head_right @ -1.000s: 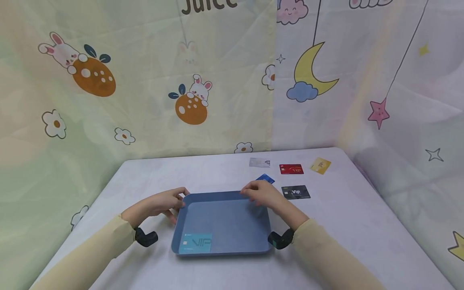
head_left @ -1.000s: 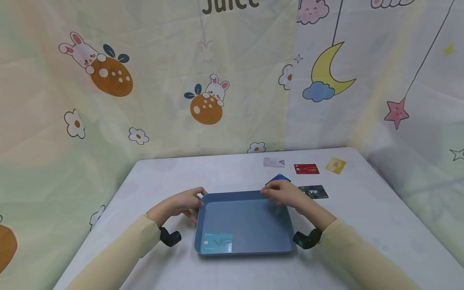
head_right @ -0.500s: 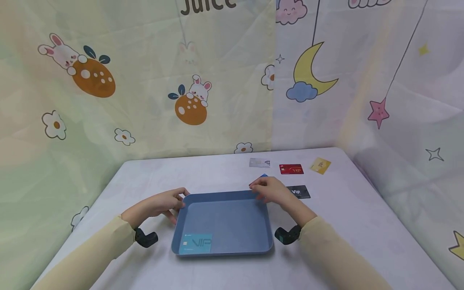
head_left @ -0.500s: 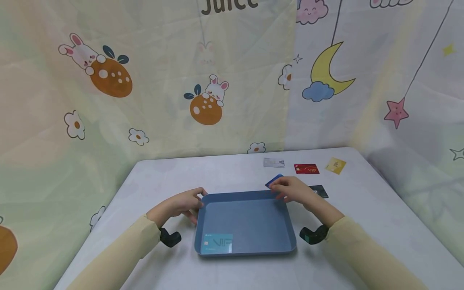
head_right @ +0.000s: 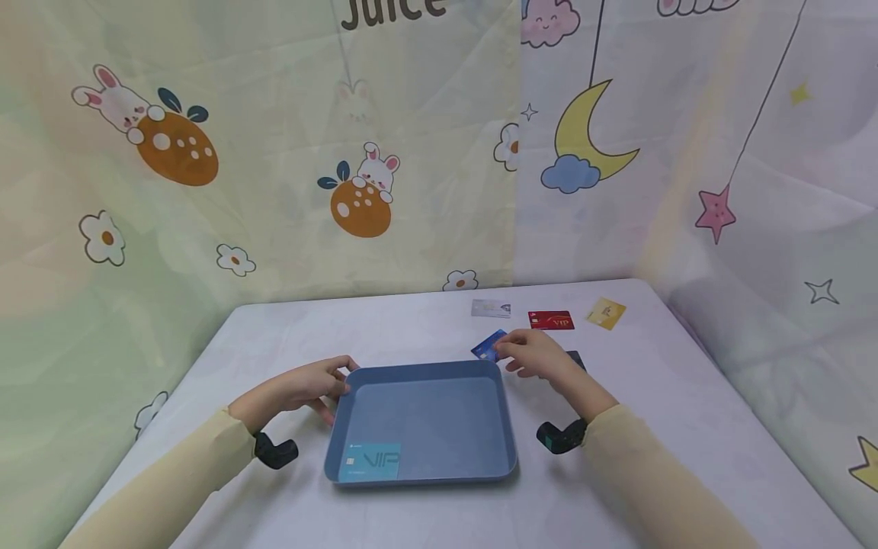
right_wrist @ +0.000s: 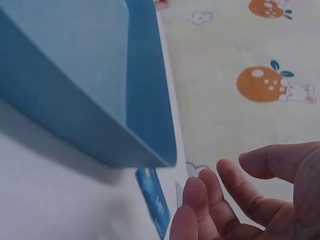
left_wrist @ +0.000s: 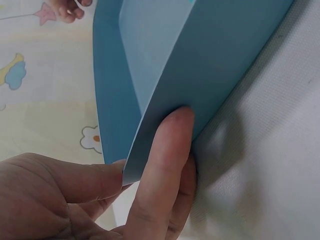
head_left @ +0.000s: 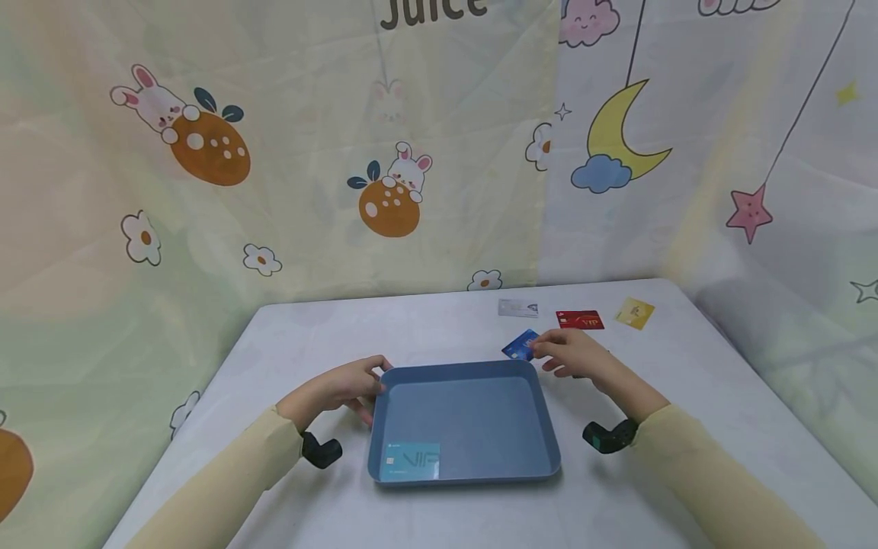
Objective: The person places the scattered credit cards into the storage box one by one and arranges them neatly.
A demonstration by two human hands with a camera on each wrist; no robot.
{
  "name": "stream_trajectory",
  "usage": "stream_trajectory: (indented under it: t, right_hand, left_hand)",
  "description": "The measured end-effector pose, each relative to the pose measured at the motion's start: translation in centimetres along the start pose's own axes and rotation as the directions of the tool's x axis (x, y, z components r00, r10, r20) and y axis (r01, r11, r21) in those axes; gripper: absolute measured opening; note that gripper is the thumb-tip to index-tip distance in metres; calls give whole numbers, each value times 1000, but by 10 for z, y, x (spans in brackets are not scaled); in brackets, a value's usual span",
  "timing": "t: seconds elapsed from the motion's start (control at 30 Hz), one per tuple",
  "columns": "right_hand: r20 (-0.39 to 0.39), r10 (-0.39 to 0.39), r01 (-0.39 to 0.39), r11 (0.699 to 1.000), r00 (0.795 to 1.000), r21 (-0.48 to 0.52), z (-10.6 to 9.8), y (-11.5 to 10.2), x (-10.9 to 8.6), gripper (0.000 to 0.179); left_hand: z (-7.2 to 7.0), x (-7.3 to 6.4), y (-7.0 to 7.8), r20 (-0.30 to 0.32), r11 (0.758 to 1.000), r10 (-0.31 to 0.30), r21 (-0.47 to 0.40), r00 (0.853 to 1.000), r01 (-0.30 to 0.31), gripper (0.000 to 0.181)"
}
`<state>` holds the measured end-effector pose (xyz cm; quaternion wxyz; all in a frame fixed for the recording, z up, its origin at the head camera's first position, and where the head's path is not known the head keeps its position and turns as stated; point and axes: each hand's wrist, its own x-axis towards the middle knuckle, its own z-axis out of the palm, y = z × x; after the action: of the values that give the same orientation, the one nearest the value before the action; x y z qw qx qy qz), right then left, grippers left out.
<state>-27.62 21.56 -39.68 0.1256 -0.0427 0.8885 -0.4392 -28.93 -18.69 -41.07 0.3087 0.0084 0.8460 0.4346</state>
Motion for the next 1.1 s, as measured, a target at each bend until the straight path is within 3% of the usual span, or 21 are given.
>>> stream_trajectory:
  t: [0.33,0.73,1.1]
  right_hand:
    - [-45,56,-57,998,997,-2,-20,19,1,48]
    - [-40,102,-102,995,994,-10,-35,35,5,52]
    - [-72,197,-198,980,978,-6,-41,53,11,50]
  left_hand:
    - [0,0,0,-1,1000,-1,-12,1000,1,35]
    - [1,-1,0,-12,1000,0,-17,1000,0,32]
    - [1,-3,1,-10,1000,-1,-7,1000,1,34]
